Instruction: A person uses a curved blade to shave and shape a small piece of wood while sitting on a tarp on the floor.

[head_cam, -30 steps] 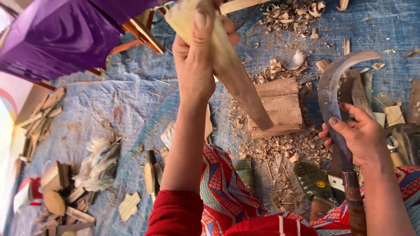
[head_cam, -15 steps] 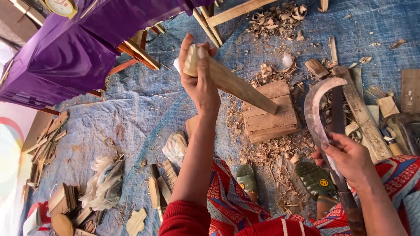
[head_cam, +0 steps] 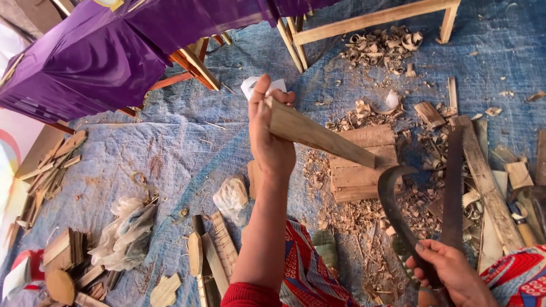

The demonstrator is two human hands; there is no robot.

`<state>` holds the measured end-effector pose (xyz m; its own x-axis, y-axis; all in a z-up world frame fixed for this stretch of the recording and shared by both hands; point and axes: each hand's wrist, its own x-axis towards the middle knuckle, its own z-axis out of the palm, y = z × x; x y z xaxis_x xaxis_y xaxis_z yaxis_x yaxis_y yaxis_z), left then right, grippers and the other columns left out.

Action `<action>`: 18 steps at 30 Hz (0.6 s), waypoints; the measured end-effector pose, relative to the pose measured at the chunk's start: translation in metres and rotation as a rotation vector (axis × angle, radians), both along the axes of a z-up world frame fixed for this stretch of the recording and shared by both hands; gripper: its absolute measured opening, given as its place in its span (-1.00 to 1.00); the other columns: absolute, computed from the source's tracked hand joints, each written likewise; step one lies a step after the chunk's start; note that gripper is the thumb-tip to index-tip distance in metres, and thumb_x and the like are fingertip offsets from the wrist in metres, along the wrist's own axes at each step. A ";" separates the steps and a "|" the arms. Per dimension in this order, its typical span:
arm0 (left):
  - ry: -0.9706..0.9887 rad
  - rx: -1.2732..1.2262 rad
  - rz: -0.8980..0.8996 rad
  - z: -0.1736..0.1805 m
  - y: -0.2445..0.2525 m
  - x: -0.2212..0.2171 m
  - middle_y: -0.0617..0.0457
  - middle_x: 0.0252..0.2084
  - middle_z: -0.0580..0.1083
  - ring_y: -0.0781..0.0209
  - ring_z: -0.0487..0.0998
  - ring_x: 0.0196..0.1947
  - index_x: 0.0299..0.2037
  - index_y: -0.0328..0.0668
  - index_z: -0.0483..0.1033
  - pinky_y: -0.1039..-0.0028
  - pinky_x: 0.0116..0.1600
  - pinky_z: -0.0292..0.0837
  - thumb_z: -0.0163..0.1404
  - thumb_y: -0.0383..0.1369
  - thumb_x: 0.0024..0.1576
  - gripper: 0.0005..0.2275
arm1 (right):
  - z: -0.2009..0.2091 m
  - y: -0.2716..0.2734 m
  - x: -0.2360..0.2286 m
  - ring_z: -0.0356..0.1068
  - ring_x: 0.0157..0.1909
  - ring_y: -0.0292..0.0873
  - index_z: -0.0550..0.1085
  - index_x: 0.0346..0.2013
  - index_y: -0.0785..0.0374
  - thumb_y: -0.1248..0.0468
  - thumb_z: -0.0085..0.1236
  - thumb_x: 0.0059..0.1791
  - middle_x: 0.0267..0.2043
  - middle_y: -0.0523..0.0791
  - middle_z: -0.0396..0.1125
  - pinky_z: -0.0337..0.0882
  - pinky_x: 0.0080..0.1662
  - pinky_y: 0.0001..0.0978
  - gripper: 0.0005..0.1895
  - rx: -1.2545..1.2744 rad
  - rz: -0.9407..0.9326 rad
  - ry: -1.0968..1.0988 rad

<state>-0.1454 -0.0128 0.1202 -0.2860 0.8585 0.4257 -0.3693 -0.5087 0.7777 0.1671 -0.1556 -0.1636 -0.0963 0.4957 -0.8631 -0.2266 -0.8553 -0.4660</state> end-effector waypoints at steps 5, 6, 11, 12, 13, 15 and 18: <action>-0.029 0.038 0.076 -0.010 -0.002 0.012 0.06 -0.12 0.47 0.16 0.50 0.02 0.07 -0.15 0.45 0.36 0.12 0.35 -0.04 -0.19 0.21 -0.69 | 0.010 0.037 0.001 0.13 -0.65 -0.04 0.36 -0.23 0.19 0.23 0.07 0.14 -0.48 0.16 0.32 0.00 -0.65 -0.23 -0.87 0.162 -0.055 0.106; 0.109 -0.027 0.139 -0.012 -0.001 0.016 0.03 -0.09 0.48 0.13 0.50 0.02 0.11 -0.16 0.42 0.30 0.15 0.36 -0.13 -0.01 0.22 -0.57 | 0.013 0.045 0.000 0.12 -0.68 -0.07 0.39 -0.26 0.18 0.20 0.10 0.13 -0.50 0.11 0.32 0.00 -0.67 -0.25 -0.85 0.211 -0.038 0.175; 0.238 0.108 0.136 -0.031 -0.005 0.036 0.09 -0.15 0.44 0.25 0.51 -0.14 0.12 -0.11 0.38 0.40 0.06 0.48 -0.23 -0.35 0.37 -0.80 | 0.037 0.067 0.001 0.12 -0.69 -0.02 0.39 -0.37 0.15 0.18 0.16 0.06 -0.56 0.03 0.28 0.04 -0.67 -0.22 -0.81 0.422 0.024 0.312; 0.327 0.147 0.087 -0.034 -0.006 0.039 0.10 -0.15 0.41 0.28 0.47 -0.17 0.15 -0.10 0.34 0.47 -0.02 0.47 0.01 -0.22 0.21 -0.66 | 0.035 0.070 0.006 0.15 -0.63 -0.01 0.43 -0.26 0.08 0.25 0.17 0.03 -0.49 0.07 0.31 0.10 -0.60 -0.25 -0.93 0.445 -0.017 0.327; 0.417 0.185 0.040 -0.038 -0.006 0.043 0.11 -0.16 0.37 0.31 0.42 -0.20 0.19 -0.10 0.29 0.53 -0.11 0.45 0.26 -0.10 0.06 -0.43 | 0.033 0.075 0.011 0.18 -0.56 0.01 0.47 -0.15 0.00 0.31 0.17 0.01 -0.42 0.11 0.34 0.15 -0.54 -0.27 -0.84 0.468 -0.057 0.343; 0.462 0.180 0.038 -0.036 -0.015 0.049 0.12 -0.16 0.37 0.34 0.42 -0.20 0.18 -0.03 0.28 0.53 -0.12 0.41 0.24 -0.11 0.08 -0.47 | 0.065 0.073 0.004 0.10 -0.65 -0.03 0.46 0.01 0.12 0.29 0.11 0.02 -0.55 0.07 0.20 0.08 -0.61 -0.28 -0.75 0.574 -0.026 0.331; 0.538 0.230 0.029 -0.030 -0.021 0.065 0.18 -0.23 0.36 0.40 0.39 -0.32 0.13 0.00 0.24 0.56 -0.24 0.33 0.20 -0.10 0.12 -0.51 | 0.079 0.066 0.014 0.08 -0.72 -0.08 0.47 0.20 0.10 0.30 0.07 0.02 -0.43 0.11 0.26 0.06 -0.71 -0.33 -0.57 0.732 -0.024 0.462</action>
